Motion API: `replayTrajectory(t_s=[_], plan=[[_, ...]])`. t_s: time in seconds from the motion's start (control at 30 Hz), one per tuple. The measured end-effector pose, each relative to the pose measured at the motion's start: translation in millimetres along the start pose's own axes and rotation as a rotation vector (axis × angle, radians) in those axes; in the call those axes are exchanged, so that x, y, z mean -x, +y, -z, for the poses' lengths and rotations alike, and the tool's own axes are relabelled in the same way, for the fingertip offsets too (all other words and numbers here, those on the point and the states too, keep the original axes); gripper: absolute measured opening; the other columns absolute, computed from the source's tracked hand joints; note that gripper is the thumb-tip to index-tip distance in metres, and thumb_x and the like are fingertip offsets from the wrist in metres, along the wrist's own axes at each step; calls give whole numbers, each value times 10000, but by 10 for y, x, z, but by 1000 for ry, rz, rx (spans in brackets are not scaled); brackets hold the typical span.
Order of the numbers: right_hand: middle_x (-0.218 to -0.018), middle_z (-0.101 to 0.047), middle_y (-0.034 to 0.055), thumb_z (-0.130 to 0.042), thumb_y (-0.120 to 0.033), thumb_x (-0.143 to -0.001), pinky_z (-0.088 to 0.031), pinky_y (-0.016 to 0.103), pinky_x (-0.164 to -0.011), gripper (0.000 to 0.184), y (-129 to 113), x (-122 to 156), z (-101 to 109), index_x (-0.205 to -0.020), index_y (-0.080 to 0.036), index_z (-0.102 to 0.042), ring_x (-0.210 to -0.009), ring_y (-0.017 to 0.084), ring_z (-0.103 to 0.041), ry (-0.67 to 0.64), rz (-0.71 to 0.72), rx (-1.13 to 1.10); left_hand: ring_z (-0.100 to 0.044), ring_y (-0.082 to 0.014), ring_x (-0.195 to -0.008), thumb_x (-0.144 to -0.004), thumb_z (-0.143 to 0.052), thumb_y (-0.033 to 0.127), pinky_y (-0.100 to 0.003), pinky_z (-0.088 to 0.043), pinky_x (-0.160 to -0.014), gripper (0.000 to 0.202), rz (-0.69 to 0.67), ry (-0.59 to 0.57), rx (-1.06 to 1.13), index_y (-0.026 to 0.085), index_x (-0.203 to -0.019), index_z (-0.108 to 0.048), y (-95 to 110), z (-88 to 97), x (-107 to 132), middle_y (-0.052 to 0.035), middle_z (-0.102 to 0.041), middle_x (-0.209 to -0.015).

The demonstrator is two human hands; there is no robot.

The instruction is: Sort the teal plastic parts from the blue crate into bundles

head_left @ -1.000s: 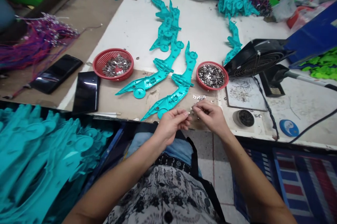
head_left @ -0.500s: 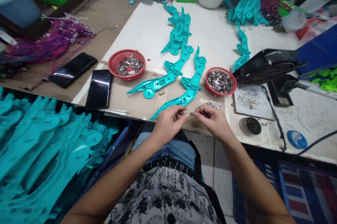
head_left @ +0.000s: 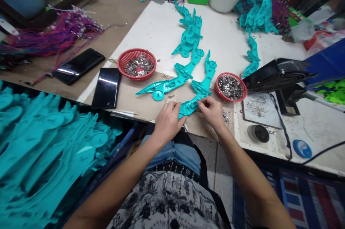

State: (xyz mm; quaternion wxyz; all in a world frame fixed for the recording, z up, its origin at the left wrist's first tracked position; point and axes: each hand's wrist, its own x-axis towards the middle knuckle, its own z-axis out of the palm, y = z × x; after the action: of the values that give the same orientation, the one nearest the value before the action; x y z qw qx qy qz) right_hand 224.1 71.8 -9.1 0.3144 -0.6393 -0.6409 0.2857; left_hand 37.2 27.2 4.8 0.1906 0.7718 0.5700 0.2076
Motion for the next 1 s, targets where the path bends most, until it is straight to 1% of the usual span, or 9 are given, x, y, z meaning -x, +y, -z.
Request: replayTrajectory(t_s=[0.2, 0.33, 0.43, 0.5, 0.57, 0.63, 0.73, 0.83, 1.0], plan=[[-750, -624, 40, -540, -212, -792, -352, 277, -624, 116, -96, 38, 20, -722, -176, -626, -684, 165, -541, -26, 207, 340, -527, -286, -1042, -823, -620, 293, -410, -472, -890, 435, 11, -31, -10, 89, -1198, -533, 14, 19, 3, -142, -579, -1070], [-780, -644, 53, -500, -244, -860, -332, 275, -568, 182, -79, 101, 27, -778, -176, -648, -645, 170, -553, -1, 351, 535, -533, -274, -1083, -810, -643, 340, -393, -463, -937, 455, -12, -1, 82, 91, -1181, -560, -21, 108, -56, -143, -600, -1094], [-802, -654, 60, -468, -247, -890, -377, 272, -576, 214, 10, 85, 59, -830, -164, -656, -665, 175, -587, -41, 459, 502, -568, -232, -1059, -841, -598, 277, -346, -458, -948, 334, 69, 169, 117, 111, -1130, -614, -241, 336, -280, -119, -637, -1087], [-808, -662, 67, -466, -244, -892, -414, 277, -600, 217, 61, 39, 88, -860, -155, -661, -698, 187, -611, -86, 511, 451, -591, -222, -1031, -853, -541, 191, -340, -452, -948, 253, 194, 276, 42, 108, -1060, -660, -494, 565, -504, -117, -664, -1065], [-802, -675, 73, -472, -247, -888, -444, 286, -617, 223, 87, -14, 116, -857, -152, -671, -710, 195, -628, -121, 548, 408, -604, -228, -1031, -843, -511, 146, -338, -447, -947, 253, 337, 304, -44, 106, -1017, -691, -780, 795, -744, -120, -684, -1063], [-793, -690, 74, -484, -254, -883, -466, 291, -622, 227, 90, -55, 139, -853, -153, -685, -706, 197, -643, -136, 560, 369, -617, -238, -1022, -816, -522, 135, -329, -454, -925, 265, 456, 237, -105, 127, -997, -715, -1033, 966, -962, -112, -702, -1049], [-804, -713, 73, -512, -286, -876, -485, 293, -607, 230, 82, -78, 160, -911, -152, -695, -705, 203, -670, -125, 523, 317, -626, -244, -998, -765, -562, 132, -307, -458, -889, 267, 506, 84, -172, 168, -963, -738, -1266, 1056, -1200, -90, -720, -1009], [-844, -730, 82, -525, -306, -872, -501, 294, -606, 248, 85, -65, 177, -955, -146, -695, -730, 213, -692, -111, 490, 276, -633, -238, -948, -758, -564, 147, -296, -463, -844, 264, 487, 0, -211, 190, -950, -741, -1351, 999, -1338, -79, -720, -993], [-855, -736, 83, -531, -280, -863, -516, 291, -607, 231, 94, -46, 194, -939, -147, -704, -732, 210, -699, -118, 481, 249, -635, -257, -916, -767, -561, 189, -324, -465, -803, 224, 468, -42, -224, 187, -907, -736, -1397, 887, -1454, -100, -717, -973]])
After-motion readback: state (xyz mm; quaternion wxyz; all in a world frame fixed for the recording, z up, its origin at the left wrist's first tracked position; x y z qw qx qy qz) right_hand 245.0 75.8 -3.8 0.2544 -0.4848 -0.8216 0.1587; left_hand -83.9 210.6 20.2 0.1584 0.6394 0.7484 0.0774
